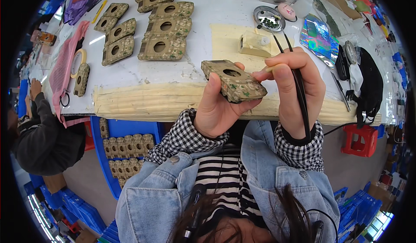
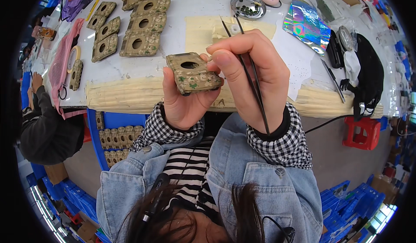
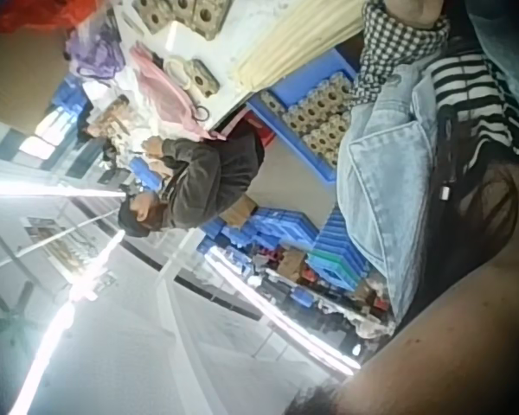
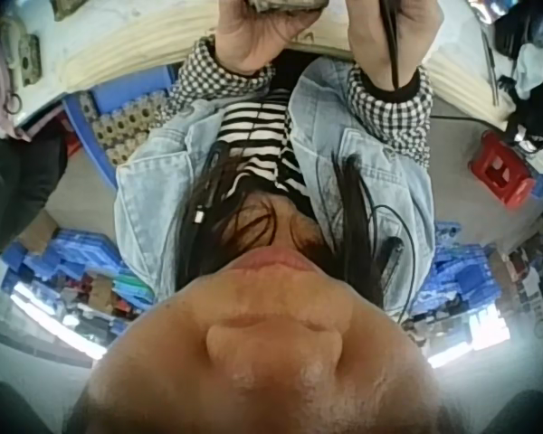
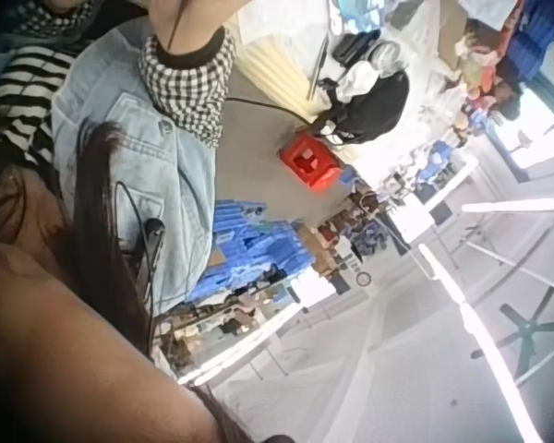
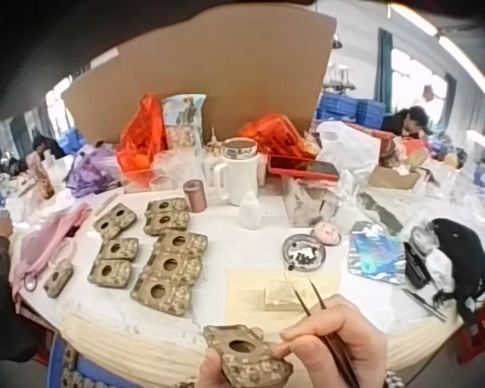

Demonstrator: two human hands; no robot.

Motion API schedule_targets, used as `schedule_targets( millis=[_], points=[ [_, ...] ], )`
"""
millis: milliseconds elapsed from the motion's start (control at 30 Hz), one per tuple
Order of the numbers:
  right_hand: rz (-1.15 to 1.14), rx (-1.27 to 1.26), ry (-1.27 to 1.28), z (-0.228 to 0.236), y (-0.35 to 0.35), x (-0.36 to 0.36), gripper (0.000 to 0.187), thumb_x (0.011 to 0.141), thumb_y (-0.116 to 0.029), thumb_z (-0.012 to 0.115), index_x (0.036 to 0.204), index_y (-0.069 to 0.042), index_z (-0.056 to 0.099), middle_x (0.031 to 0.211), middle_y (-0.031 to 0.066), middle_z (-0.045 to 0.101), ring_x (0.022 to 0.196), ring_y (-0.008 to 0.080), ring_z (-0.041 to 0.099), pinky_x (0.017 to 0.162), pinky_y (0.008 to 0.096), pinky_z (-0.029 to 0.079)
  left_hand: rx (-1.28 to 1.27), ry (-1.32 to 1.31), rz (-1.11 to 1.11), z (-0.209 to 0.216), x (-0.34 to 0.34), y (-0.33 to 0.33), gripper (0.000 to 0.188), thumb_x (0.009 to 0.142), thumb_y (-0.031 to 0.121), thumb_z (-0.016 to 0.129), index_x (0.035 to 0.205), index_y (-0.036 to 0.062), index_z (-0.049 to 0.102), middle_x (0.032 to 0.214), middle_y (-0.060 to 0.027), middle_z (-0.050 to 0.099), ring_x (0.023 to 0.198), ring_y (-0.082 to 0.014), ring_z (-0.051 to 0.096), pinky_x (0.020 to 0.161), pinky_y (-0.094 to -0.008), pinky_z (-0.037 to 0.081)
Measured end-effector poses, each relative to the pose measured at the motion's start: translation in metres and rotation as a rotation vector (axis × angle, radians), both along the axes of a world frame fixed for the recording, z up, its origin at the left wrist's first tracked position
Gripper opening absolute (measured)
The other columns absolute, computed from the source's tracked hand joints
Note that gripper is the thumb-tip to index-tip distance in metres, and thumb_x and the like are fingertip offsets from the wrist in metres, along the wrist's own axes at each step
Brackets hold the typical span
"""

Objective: Decorating and detailing small toy tank models at a factory workbench.

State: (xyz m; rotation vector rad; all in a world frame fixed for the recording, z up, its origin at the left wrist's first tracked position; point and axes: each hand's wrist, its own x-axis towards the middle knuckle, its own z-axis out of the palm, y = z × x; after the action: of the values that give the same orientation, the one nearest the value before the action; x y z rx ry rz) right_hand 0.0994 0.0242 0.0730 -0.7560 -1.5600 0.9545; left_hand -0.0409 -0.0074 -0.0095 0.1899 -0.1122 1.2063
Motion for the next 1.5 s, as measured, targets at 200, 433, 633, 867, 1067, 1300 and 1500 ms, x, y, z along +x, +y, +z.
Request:
schedule_targets(
  millis=[200,433,633,867,1067,1300,1500],
  points=[
    [-0.302,0.069,0.008,0.001,0.018,0.01,0.01,0.089,-0.008,0.059,0.09,0.002,0.059,0.08,0.0052,0.062,0.071,0.0103,0.06,0.064,0.0227,0.046,0.026,-0.058,-0.013,-0.006,0.001,0.002,0.073,0.088,0.056,0.045,0.134,0.0021,0.027,0.126,-0.0232,0.045,0.116,-0.0374,0.05,0.098,-0.0408,0.047],
    [-0.572,0.523,-0.527,-0.017,0.054,0.016,0.007,0.077,-0.005,0.069,0.082,-0.004,0.064,0.073,0.0078,0.058,0.066,0.0232,0.056,0.059,0.0303,0.044,0.046,-0.034,-0.018,-0.006,-0.001,0.003,0.067,0.09,0.052,0.046,0.132,0.0031,0.027,0.126,-0.0228,0.044,0.116,-0.0353,0.05,0.096,-0.041,0.048],
    [-0.463,0.458,-0.598,-0.019,0.049,0.029,0.02,0.082,-0.011,0.064,0.1,-0.002,0.061,0.078,0.0107,0.058,0.074,0.0242,0.056,0.066,0.0314,0.044,0.071,-0.002,-0.029,-0.006,0.0,0.004,0.062,0.091,0.05,0.045,0.133,0.0064,0.028,0.128,-0.0229,0.043,0.115,-0.0319,0.052,0.096,-0.043,0.047],
    [-0.398,0.044,-0.336,-0.01,0.003,0.11,0.036,0.09,-0.013,0.058,0.119,0.002,0.044,0.095,0.0144,0.067,0.09,0.0165,0.062,0.082,0.0263,0.045,0.121,0.115,-0.001,-0.001,0.004,0.004,0.08,0.084,0.049,0.059,0.132,-0.0011,0.02,0.12,-0.02,0.043,0.111,-0.0341,0.052,0.091,-0.0381,0.052],
    [-0.427,-0.211,-0.168,-0.036,-0.011,0.156,0.023,0.086,-0.007,0.063,0.105,0.005,0.06,0.094,0.0101,0.066,0.087,0.0131,0.062,0.08,0.0227,0.046,0.11,0.202,-0.095,0.002,0.023,0.006,0.08,0.078,0.05,0.067,0.127,0.0012,0.025,0.116,-0.0186,0.046,0.109,-0.0329,0.053,0.085,-0.0381,0.054],
    [-0.415,-0.316,-0.093,-0.045,-0.004,0.159,0.024,0.094,-0.016,0.054,0.099,0.006,0.064,0.089,0.0078,0.065,0.078,0.0113,0.061,0.072,0.0215,0.048,0.147,0.356,-0.13,0.01,0.046,0.01,0.075,0.079,0.047,0.066,0.129,0.0045,0.031,0.133,-0.0243,0.038,0.121,-0.0338,0.045,0.095,-0.0445,0.047],
    [-0.432,-0.324,-0.196,-0.045,0.004,0.157,0.024,0.094,-0.016,0.053,0.097,0.005,0.064,0.084,0.0064,0.065,0.074,0.0106,0.061,0.067,0.0204,0.046,0.181,0.499,-0.058,0.006,0.053,0.014,0.074,0.078,0.054,0.064,0.125,0.0019,0.04,0.133,-0.017,0.037,0.137,-0.0396,0.01,0.086,-0.0398,0.054]
  ],
)
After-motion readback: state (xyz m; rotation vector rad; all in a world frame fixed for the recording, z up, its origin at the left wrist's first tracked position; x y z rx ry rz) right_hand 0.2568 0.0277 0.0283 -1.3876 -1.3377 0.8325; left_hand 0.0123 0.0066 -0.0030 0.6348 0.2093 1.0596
